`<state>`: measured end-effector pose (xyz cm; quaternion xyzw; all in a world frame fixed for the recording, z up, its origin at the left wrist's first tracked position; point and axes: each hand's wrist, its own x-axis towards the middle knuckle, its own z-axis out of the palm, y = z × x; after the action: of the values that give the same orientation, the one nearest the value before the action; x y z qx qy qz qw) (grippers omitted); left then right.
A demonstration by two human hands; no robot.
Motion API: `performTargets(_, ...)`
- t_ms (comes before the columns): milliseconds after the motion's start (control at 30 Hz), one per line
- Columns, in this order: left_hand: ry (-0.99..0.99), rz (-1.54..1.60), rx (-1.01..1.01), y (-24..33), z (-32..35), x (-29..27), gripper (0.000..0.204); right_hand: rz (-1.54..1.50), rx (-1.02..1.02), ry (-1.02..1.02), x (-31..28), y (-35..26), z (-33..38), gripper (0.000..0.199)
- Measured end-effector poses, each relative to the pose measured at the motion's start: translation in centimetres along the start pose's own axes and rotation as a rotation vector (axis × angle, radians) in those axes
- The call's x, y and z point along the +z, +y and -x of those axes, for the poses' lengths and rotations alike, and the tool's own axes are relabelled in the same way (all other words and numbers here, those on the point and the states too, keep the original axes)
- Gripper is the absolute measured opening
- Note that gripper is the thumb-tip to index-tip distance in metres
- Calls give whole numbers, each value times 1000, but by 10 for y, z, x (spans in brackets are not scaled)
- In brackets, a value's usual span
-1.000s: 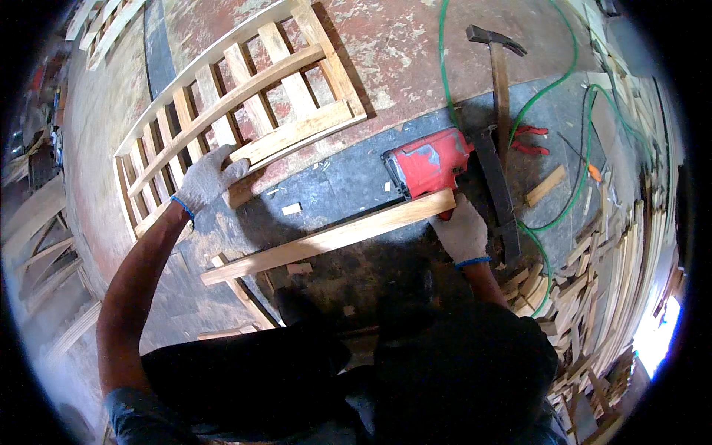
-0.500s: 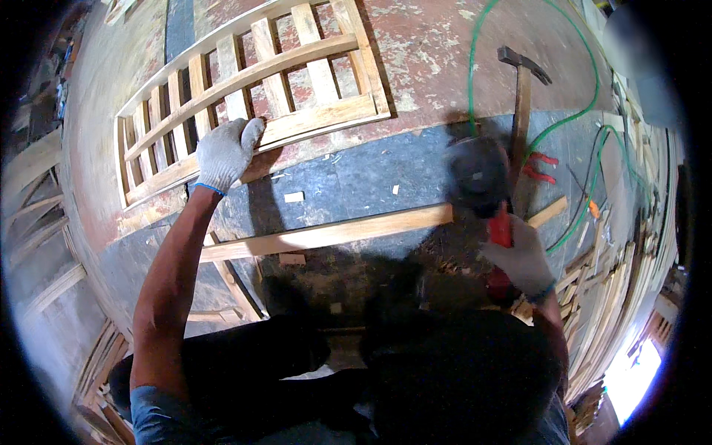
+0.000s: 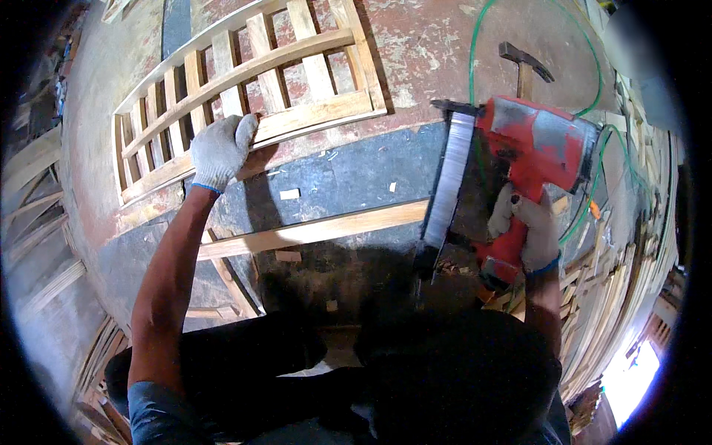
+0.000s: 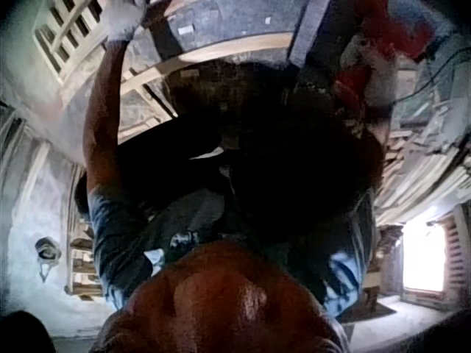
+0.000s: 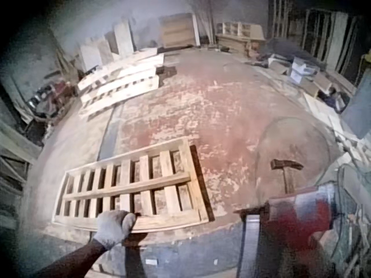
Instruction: The person assembles a wooden pallet by placing slats onto a frame and securing them with a pneumatic nail gun. They work on the floor, flipping the pallet to nail both sides, and finish by moving a tarp and coiling a hose.
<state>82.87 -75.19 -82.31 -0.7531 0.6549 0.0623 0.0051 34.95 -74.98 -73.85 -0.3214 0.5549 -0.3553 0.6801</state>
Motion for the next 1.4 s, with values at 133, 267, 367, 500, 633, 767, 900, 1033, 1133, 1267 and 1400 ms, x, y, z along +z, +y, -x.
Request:
performTargets(133,-66,-35,-45,-2,3,-3,57,-286,153,-139,-5,23,-15,25)
performTargets(267,-69,-19,-50,3,2,0,57,-512,239,-354,-25,57,-39,33)
performTargets(367,-79,-44,-59,1,2,0,57,-554,263,-422,-23,61,-51,38)
performTargets(500,-74,-78,-64,-1,3,1,57,-635,303,-447,-18,60,-60,39)
performTargets(633,-41,-41,-44,1,3,1,56,-686,306,-502,-22,67,-71,41)
performTargets(767,-115,-1,-97,6,1,-3,58,-733,317,-499,-23,73,-78,38)
performTargets(900,-108,-13,-79,4,1,-3,56,-793,321,-610,-28,85,-93,38)
performTargets(1033,-70,6,-49,0,2,-1,55,-779,412,-551,-24,67,-93,37)
performTargets(1133,-69,8,-28,-2,1,2,55,-735,462,-577,-30,61,-99,28)
performTargets(1267,-113,12,-66,3,0,1,54,-705,519,-664,-38,58,-111,25)
performTargets(1400,-112,-5,-73,1,-1,0,55,-732,519,-648,-41,60,-114,46)
